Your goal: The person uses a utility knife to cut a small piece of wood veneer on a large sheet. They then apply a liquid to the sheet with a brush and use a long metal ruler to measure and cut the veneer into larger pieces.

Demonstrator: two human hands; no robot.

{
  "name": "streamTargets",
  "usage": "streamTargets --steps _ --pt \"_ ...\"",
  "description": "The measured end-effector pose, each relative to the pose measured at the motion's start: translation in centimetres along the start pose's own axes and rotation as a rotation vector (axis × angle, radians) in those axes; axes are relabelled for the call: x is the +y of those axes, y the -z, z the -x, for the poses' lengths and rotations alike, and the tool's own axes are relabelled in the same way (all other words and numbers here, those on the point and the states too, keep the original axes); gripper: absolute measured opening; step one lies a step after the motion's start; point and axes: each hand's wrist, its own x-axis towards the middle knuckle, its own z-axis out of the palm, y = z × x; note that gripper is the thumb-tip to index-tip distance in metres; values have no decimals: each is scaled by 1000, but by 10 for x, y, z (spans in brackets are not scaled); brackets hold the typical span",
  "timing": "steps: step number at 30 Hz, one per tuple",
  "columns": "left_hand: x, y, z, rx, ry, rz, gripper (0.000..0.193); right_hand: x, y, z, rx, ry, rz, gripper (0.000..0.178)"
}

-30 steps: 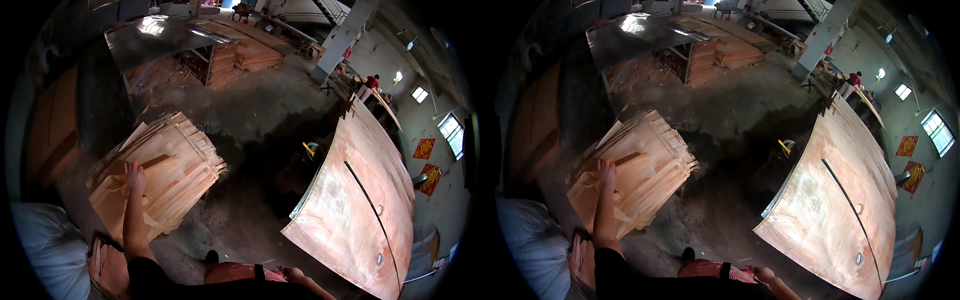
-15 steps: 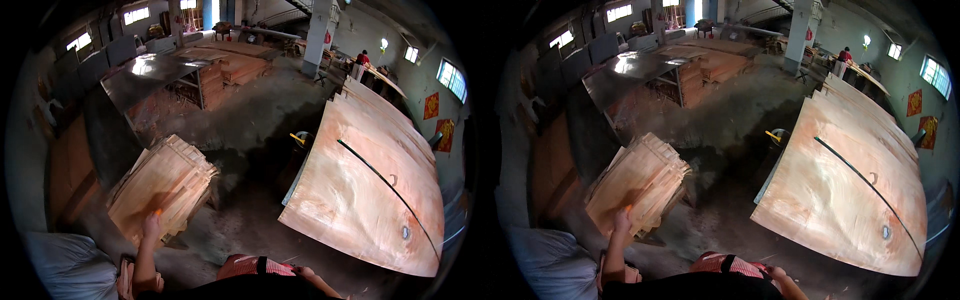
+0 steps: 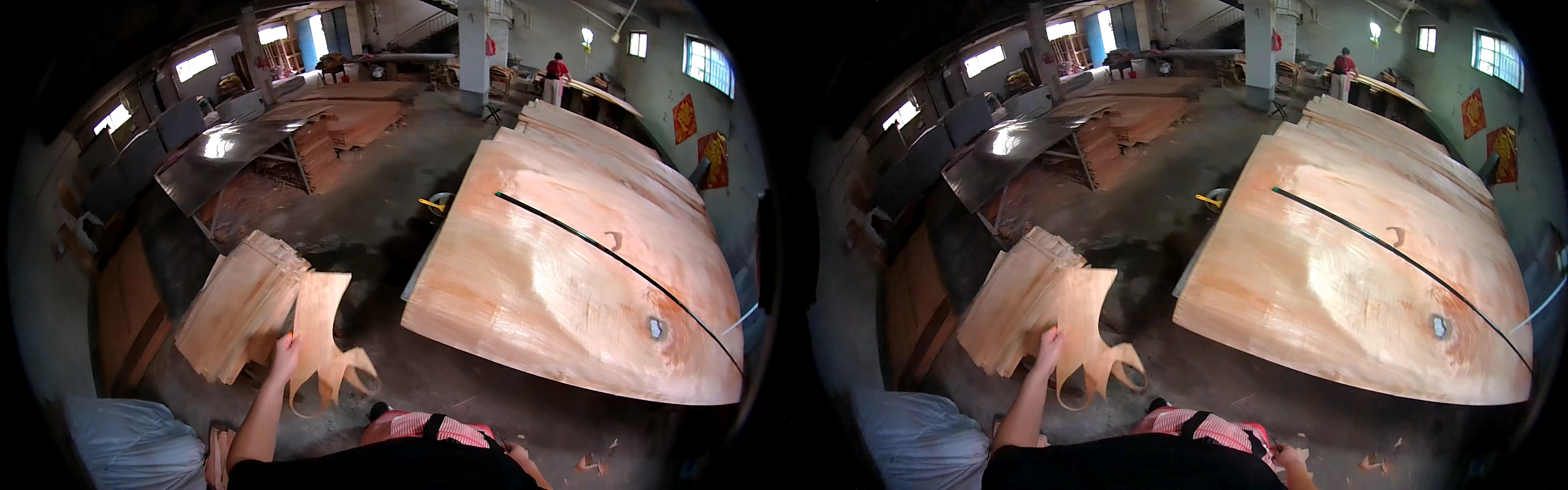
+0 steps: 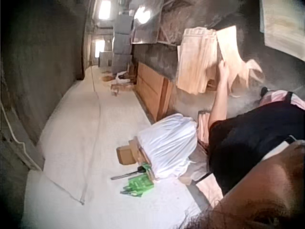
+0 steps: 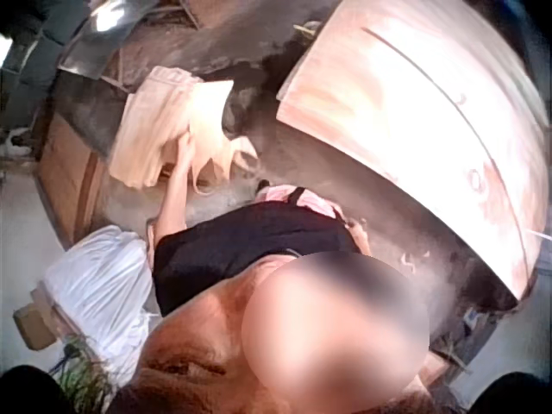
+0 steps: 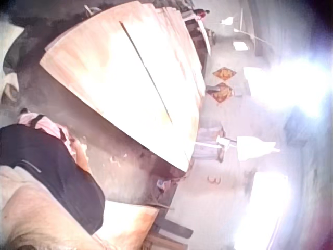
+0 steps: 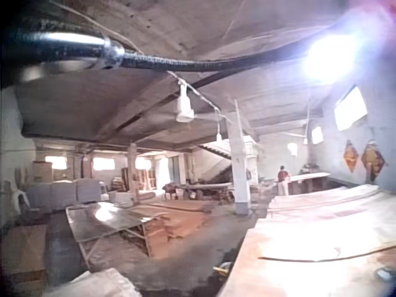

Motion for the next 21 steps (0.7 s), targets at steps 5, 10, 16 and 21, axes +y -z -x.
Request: streamTargets --steps 5,10,16,21 --pt "70 -104 -22 82 33 451 15 117 -16 1 136 -81 -250 23" --pt "129 -185 -59 100 -144 519 27 207 -57 6 216 -241 -649 26" --pt "215 -351 -86 179 -389 543 27 244 -21 35 282 -307 -597 34" --pt "272 -524 -71 177 -574 166 31 288 26 55 254 -479 -587 35"
